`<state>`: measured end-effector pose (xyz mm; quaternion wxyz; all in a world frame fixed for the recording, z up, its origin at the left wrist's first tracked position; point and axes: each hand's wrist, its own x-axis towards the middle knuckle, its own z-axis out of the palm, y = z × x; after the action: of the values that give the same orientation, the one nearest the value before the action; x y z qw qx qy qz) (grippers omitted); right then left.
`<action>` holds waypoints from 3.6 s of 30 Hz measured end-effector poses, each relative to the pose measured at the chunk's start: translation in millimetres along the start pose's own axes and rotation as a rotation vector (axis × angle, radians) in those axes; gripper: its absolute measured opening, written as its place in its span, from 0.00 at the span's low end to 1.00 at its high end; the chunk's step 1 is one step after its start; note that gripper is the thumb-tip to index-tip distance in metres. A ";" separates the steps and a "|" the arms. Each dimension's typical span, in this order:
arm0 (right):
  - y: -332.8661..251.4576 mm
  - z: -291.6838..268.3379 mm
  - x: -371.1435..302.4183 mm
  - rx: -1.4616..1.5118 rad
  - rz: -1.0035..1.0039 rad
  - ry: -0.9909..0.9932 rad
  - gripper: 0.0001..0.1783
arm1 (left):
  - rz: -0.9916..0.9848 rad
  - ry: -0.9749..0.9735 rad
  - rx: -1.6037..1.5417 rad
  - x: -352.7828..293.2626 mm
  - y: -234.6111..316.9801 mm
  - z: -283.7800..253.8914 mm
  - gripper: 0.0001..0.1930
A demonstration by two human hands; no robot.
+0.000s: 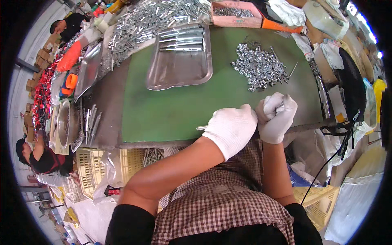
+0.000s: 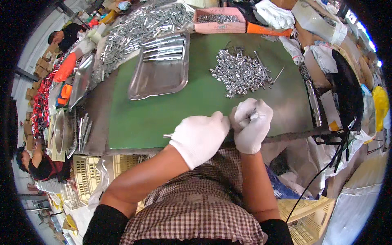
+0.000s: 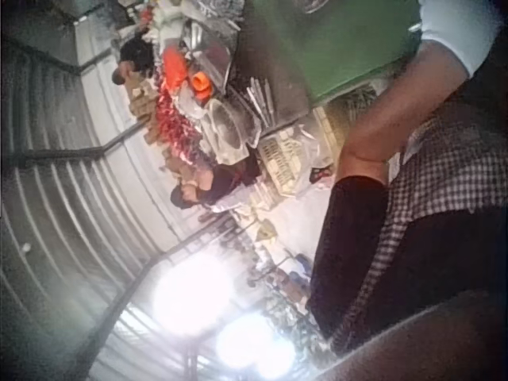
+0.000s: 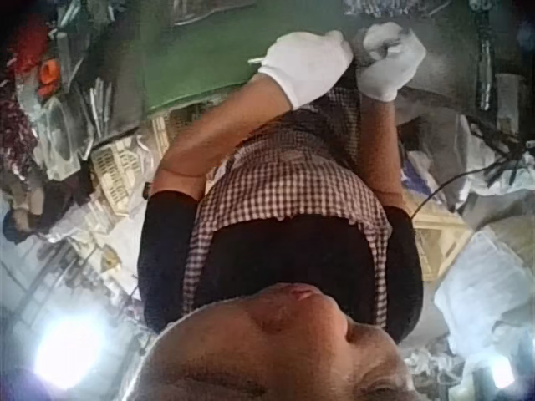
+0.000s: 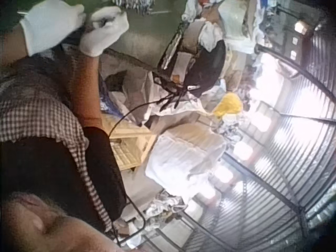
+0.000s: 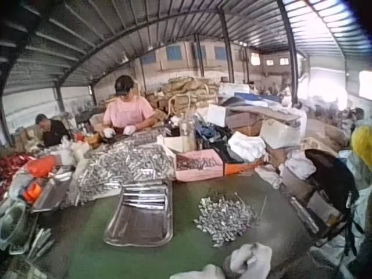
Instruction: The person assembles hardware components by taking metal pins from a tray and attaching small metal clips onto them by hand.
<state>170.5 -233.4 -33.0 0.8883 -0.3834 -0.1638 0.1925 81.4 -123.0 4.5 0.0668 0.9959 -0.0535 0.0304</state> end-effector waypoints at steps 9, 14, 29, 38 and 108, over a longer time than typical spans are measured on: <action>2.9 -19.9 2.4 0.143 0.000 0.113 0.18 | -0.100 0.315 -0.097 -49.2 -8.5 8.3 0.07; -1.3 -16.6 -9.8 -0.214 -0.020 0.265 0.19 | -0.468 0.365 -0.185 -198.8 -44.5 -19.2 0.15; -2.4 13.6 -13.9 -0.668 0.073 0.247 0.09 | -0.106 0.481 0.037 22.0 -200.1 -13.7 0.08; 2.0 4.4 -16.0 -0.843 -0.028 0.186 0.08 | -0.168 0.238 0.306 50.9 -216.9 -0.5 0.07; -50.4 -58.4 213.6 -2.301 -0.183 -0.319 0.09 | -0.127 0.054 -0.217 -11.9 -15.7 3.7 0.06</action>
<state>393.4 -201.4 -3.0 -0.0041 -0.9213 -0.3787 -0.0887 71.5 -106.9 -2.0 0.1774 0.9830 0.0087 0.0470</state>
